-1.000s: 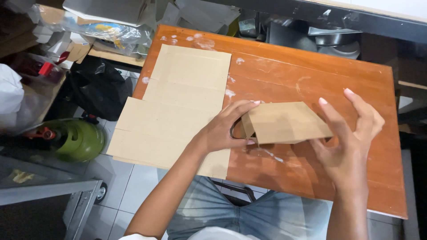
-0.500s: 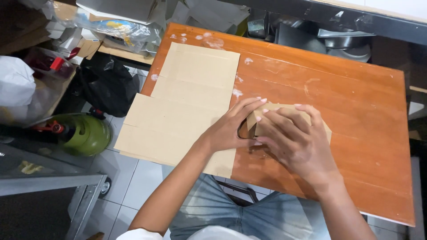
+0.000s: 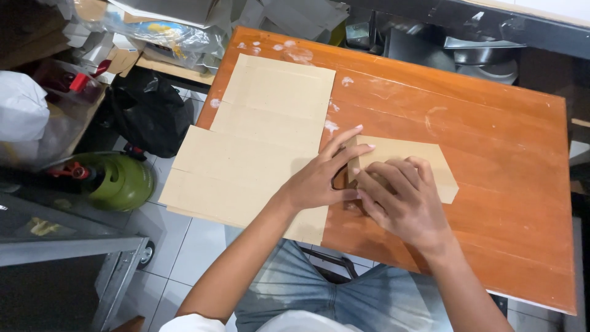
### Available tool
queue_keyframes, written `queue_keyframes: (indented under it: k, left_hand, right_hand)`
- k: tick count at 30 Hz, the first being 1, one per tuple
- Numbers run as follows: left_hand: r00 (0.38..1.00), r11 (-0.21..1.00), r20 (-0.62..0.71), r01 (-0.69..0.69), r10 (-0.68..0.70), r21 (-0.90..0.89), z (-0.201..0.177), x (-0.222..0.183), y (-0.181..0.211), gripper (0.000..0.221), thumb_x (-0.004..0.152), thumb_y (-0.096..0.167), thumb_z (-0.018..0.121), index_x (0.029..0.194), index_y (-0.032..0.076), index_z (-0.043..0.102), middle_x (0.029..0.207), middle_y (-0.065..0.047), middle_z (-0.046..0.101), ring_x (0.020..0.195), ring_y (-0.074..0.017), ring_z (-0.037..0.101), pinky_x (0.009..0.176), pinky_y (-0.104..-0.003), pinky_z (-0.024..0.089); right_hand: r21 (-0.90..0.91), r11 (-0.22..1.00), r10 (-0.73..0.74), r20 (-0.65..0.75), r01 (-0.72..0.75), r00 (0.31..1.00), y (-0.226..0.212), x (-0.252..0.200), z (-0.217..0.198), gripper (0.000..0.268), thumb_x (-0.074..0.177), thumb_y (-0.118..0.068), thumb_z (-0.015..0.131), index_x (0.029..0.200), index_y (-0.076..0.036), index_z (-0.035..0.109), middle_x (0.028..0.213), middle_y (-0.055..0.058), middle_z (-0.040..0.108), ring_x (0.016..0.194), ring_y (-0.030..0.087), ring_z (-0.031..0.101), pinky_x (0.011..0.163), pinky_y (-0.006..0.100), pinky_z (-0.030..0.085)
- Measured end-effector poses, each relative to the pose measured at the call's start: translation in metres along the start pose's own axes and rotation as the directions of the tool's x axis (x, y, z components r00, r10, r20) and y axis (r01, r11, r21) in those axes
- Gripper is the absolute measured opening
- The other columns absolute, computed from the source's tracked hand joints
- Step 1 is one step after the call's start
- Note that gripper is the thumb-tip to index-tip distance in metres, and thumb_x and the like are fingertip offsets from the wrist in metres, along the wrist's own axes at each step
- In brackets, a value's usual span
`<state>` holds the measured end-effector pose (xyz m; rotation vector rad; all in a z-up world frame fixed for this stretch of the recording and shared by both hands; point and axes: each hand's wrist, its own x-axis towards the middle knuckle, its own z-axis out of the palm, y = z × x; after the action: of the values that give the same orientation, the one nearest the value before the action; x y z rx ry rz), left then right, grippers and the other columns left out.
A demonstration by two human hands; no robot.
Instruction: Assembling a small cardboard box from a flat template by folding and tucking flaps.
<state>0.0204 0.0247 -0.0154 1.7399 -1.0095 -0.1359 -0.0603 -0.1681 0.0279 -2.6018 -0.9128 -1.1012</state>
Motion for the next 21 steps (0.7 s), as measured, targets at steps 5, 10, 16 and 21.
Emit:
queue_keyframes:
  k: [5,10,16,21]
  left_hand:
    - [1.000,1.000,0.012,0.006,-0.006,-0.022,0.005,0.000,-0.007,0.074,0.083,0.038,0.082,0.149,0.032,0.048,0.168,-0.014,0.028,0.145,-0.0452,0.045,0.120,-0.058,0.039]
    - [0.998,0.997,0.067,-0.012,0.017,-0.074,-0.001,-0.001,-0.002,0.085,0.078,0.049,0.085,0.151,0.032,0.045,0.170,-0.018,0.018,0.148,-0.0470,0.041,0.123,-0.058,0.035]
    - [0.994,0.988,0.110,0.042,-0.026,-0.146,-0.002,0.002,0.000,0.082,0.081,0.065,0.075,0.151,0.030,0.048,0.170,-0.023,0.015,0.148,-0.0473,0.038,0.124,-0.058,0.031]
    - [0.989,0.989,0.113,0.109,-0.097,-0.104,-0.004,0.004,0.002,0.083,0.077,0.067,0.077,0.146,0.029,0.052,0.167,-0.024,0.019,0.147,-0.0484,0.038,0.124,-0.057,0.030]
  right_hand:
    - [0.053,0.999,-0.003,0.000,0.003,1.000,-0.005,-0.007,0.004,0.021,0.096,-0.015,0.066,0.114,-0.014,0.077,0.105,0.008,0.068,0.094,0.026,0.064,0.089,0.041,0.046]
    - [0.101,0.995,-0.001,-0.043,0.005,0.999,-0.007,-0.004,0.005,0.020,0.098,-0.013,0.066,0.115,-0.011,0.077,0.105,0.009,0.068,0.092,0.027,0.065,0.087,0.040,0.047]
    - [0.004,1.000,0.026,-0.073,-0.026,0.997,-0.010,-0.016,0.002,0.022,0.101,-0.014,0.062,0.117,-0.012,0.077,0.103,0.006,0.067,0.092,0.023,0.064,0.094,0.040,0.044]
    - [0.289,0.718,0.639,0.086,-0.633,0.765,0.002,-0.067,-0.039,0.071,0.074,-0.025,0.090,0.136,-0.002,0.065,0.145,0.019,0.042,0.144,0.041,0.039,0.123,0.048,0.035]
